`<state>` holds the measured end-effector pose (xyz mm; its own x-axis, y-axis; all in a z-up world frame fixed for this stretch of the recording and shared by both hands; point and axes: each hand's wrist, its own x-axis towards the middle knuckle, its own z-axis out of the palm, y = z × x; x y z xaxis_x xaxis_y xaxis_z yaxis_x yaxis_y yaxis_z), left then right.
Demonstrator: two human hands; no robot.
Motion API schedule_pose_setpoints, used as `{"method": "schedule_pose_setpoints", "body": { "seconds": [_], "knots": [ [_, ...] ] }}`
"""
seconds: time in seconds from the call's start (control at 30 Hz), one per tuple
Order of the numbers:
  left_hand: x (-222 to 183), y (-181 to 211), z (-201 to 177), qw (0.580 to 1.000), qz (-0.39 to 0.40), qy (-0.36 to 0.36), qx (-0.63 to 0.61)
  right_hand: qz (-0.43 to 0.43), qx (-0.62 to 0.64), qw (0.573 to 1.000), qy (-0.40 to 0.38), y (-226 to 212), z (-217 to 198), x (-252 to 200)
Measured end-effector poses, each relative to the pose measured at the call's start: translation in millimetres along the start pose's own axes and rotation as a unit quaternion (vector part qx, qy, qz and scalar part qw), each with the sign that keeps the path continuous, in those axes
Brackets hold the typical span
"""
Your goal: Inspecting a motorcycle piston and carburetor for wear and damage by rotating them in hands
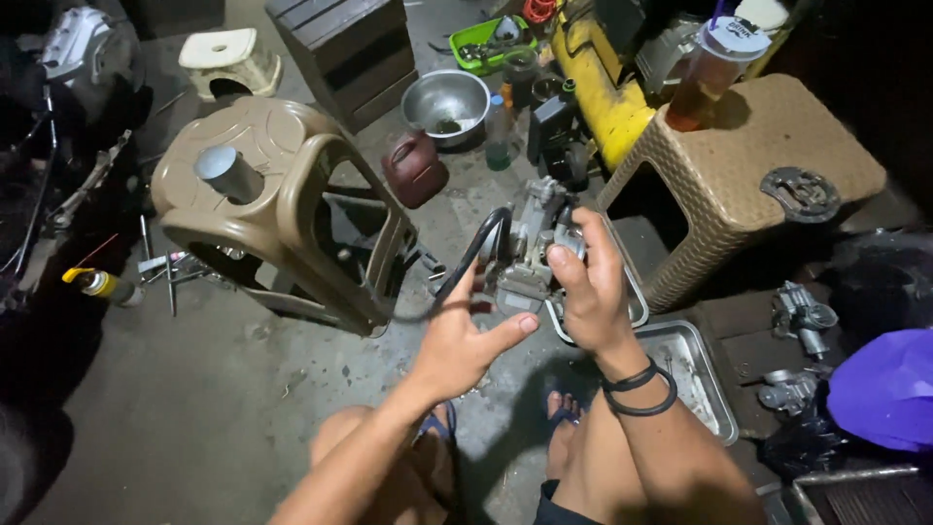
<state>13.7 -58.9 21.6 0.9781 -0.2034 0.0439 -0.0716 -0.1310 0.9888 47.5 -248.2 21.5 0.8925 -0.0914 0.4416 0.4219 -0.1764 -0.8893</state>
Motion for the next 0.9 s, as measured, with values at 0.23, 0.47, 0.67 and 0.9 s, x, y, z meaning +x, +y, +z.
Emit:
{"method": "schedule_pose_setpoints", "body": {
  "seconds": [0.23,0.47,0.67,0.9],
  "knots": [
    [3.8,-13.1,14.5,0.967,0.036,-0.039,-0.248,0.018,-0.057,0.998,0.003,-5.4,-0.1,-9.8],
    [19.0,-27.9,25.1,0.941,0.016,-0.048,-0.333,0.036,-0.088,0.995,0.025,-1.2,-1.0,-4.7],
    [30.3,-21.9,37.5,0.930,0.008,-0.046,-0.364,0.071,-0.094,0.993,0.018,8.4,-11.5,0.4],
    [41.3,-23.2,40.5,0.928,-0.006,-0.038,-0.371,0.097,-0.109,0.989,-0.001,24.5,-23.5,1.2]
  ]
}}
